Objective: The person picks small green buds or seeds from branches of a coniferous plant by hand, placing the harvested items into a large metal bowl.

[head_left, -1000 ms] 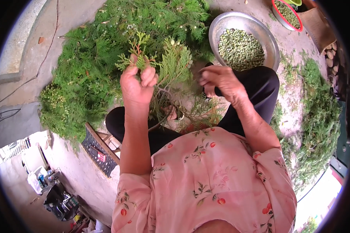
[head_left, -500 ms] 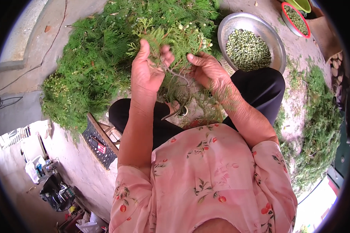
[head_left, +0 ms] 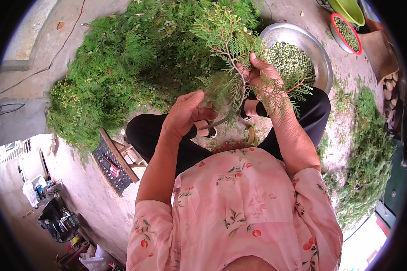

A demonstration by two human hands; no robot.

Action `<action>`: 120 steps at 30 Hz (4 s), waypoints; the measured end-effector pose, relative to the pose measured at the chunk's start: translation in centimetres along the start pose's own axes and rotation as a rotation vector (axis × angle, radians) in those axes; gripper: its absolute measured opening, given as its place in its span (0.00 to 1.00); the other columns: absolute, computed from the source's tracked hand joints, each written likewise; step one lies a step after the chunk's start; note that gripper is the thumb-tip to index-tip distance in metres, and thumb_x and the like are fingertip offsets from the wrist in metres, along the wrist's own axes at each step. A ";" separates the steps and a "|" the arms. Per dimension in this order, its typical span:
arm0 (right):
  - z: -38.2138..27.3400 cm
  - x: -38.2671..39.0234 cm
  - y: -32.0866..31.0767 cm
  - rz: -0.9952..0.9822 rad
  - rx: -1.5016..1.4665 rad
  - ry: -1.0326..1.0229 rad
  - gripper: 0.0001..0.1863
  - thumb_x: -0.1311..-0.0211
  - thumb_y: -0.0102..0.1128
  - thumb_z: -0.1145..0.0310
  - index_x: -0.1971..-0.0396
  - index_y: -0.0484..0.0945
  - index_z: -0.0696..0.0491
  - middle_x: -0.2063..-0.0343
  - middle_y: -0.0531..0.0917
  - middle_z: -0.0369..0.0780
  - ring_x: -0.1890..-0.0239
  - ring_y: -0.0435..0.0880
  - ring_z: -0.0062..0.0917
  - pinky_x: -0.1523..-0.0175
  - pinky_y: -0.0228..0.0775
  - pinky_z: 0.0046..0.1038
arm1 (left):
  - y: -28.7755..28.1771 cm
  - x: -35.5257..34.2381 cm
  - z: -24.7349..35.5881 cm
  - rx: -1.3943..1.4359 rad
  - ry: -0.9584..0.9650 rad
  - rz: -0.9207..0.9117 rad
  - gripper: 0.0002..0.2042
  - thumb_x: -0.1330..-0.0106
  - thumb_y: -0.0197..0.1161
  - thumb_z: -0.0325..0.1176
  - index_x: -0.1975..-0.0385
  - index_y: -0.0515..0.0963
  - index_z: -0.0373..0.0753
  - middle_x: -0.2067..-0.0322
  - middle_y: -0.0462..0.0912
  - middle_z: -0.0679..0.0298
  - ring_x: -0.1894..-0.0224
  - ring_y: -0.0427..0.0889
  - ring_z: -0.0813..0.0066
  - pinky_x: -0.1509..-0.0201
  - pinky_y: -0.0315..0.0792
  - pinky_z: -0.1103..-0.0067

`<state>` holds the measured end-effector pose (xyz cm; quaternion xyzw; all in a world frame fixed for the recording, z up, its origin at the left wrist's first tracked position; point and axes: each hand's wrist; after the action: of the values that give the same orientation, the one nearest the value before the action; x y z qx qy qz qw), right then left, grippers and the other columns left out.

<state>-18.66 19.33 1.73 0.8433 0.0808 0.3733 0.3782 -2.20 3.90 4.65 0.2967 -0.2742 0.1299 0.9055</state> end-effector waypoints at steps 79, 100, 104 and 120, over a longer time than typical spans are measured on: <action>3.8 4.4 -0.4 -0.561 1.098 -0.947 0.16 0.55 0.61 0.81 0.89 0.61 0.60 0.88 0.60 0.40 0.85 0.55 0.28 0.80 0.52 0.27 | 5.0 -1.2 2.9 -1.355 0.884 0.402 0.23 0.61 0.70 0.43 0.67 0.70 0.40 0.77 0.76 0.62 0.75 0.76 0.61 0.73 0.69 0.73; 3.0 4.5 -0.8 -0.629 1.182 -0.693 0.17 0.52 0.60 0.79 0.87 0.59 0.60 0.87 0.56 0.38 0.82 0.52 0.23 0.78 0.53 0.24 | 3.4 -1.8 1.0 0.039 0.599 0.237 0.04 0.40 0.52 0.27 0.69 0.71 0.35 0.81 0.68 0.73 0.81 0.63 0.89 0.79 0.57 0.91; 2.3 4.7 -1.2 -0.598 1.206 -0.661 0.17 0.51 0.60 0.77 0.87 0.59 0.60 0.88 0.57 0.36 0.82 0.53 0.22 0.78 0.54 0.23 | 2.6 -1.5 2.3 -0.047 0.571 0.181 0.07 0.37 0.49 0.33 0.69 0.70 0.36 0.78 0.69 0.65 0.85 0.59 0.85 0.84 0.56 0.91; 2.1 5.5 -0.6 -0.741 1.286 -0.801 0.13 0.56 0.62 0.79 0.85 0.63 0.61 0.86 0.65 0.42 0.82 0.62 0.35 0.75 0.60 0.27 | 2.6 -2.1 4.3 -0.477 0.468 0.178 0.09 0.42 0.60 0.35 0.78 0.75 0.35 0.88 0.64 0.75 0.87 0.57 0.89 0.85 0.49 0.88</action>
<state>-13.27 20.85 3.50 0.8821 0.4088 -0.2207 -0.0774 -6.71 3.18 7.57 0.0137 -0.1065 0.2054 0.9728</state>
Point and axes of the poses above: each hand's wrist, its own x-axis away from the middle knuckle, its own y-axis out of the palm, z = x × y
